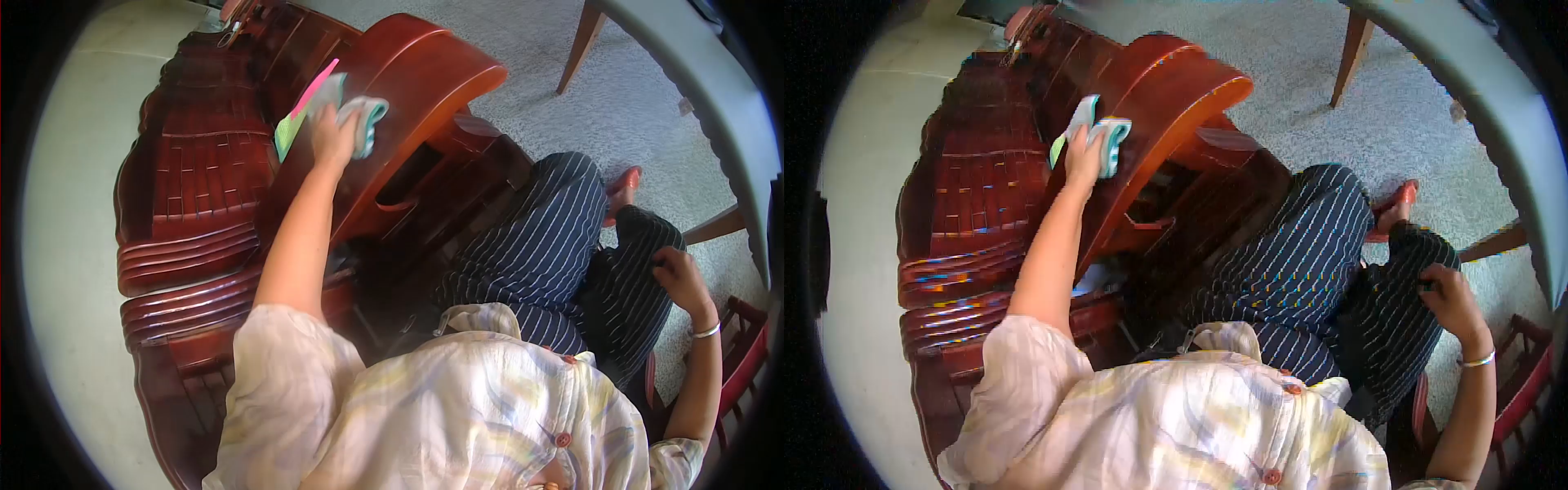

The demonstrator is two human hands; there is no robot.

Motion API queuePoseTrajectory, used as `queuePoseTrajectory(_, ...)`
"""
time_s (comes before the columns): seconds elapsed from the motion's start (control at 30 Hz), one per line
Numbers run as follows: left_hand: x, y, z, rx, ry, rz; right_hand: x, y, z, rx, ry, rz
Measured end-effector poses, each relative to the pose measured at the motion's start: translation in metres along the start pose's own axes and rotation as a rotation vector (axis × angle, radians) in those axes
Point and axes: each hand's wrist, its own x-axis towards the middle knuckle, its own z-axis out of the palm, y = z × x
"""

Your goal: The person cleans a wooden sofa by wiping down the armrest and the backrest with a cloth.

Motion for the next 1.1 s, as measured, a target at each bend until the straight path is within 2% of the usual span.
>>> queuePoseTrajectory(0.13,0.052,0.073,0.03,0.04,-0.009,0.137,0.0,0.006,0.001,0.014,-0.013,-0.002)
queuePoseTrajectory(0.2,0.072,0.095,0.053,0.075,0.027,0.278,0.0,0.007,0.002,0.056,0.011,-0.089)
queuePoseTrajectory(0.3,0.086,0.139,0.048,0.225,-0.313,0.311,0.0,0.002,-0.002,0.038,-0.049,-0.029)
queuePoseTrajectory(0.33,0.092,0.145,0.051,0.192,-0.399,0.352,-0.001,0.002,-0.003,0.039,-0.042,-0.025)
queuePoseTrajectory(0.37,0.094,0.151,0.053,0.19,-0.396,0.36,-0.002,0.002,-0.003,0.058,-0.054,0.005)
queuePoseTrajectory(0.47,0.092,0.168,0.046,0.195,-0.68,0.386,-0.004,0.002,-0.002,0.055,-0.049,0.04)
queuePoseTrajectory(0.5,0.087,0.162,0.046,0.193,-0.678,0.385,-0.005,0.0,-0.002,0.036,-0.037,0.042)
queuePoseTrajectory(0.57,0.077,0.136,0.045,-0.037,-0.461,0.658,-0.005,-0.004,-0.005,0.016,-0.035,0.002)
queuePoseTrajectory(0.6,0.071,0.124,0.034,-0.085,-0.465,0.642,-0.005,-0.006,-0.005,0.001,-0.037,-0.036)
queuePoseTrajectory(0.67,0.057,0.085,0.016,-0.037,-0.274,0.652,-0.004,-0.002,-0.003,0.037,-0.038,-0.043)
queuePoseTrajectory(0.73,0.032,0.023,0.0,-0.031,-0.162,0.421,-0.004,-0.001,-0.002,0.074,-0.038,-0.046)
queuePoseTrajectory(0.8,-0.01,-0.051,-0.023,-0.002,-0.146,0.125,-0.002,-0.002,-0.003,0.058,-0.047,0.014)
queuePoseTrajectory(0.9,-0.093,-0.152,-0.066,0.14,-0.152,-0.31,0.001,0.008,0.003,0.046,-0.011,-0.016)
queuePoseTrajectory(0.97,-0.144,-0.244,-0.093,0.659,-0.208,-0.168,0.002,0.007,0.004,0.059,-0.017,-0.02)
queuePoseTrajectory(1.07,-0.14,-0.194,-0.117,0.551,-0.251,-0.514,0.004,0.013,0.006,0.076,-0.019,0.022)
queuePoseTrajectory(1.1,-0.132,-0.202,-0.112,0.574,-0.209,-0.531,0.005,0.015,0.007,0.084,-0.016,0.069)
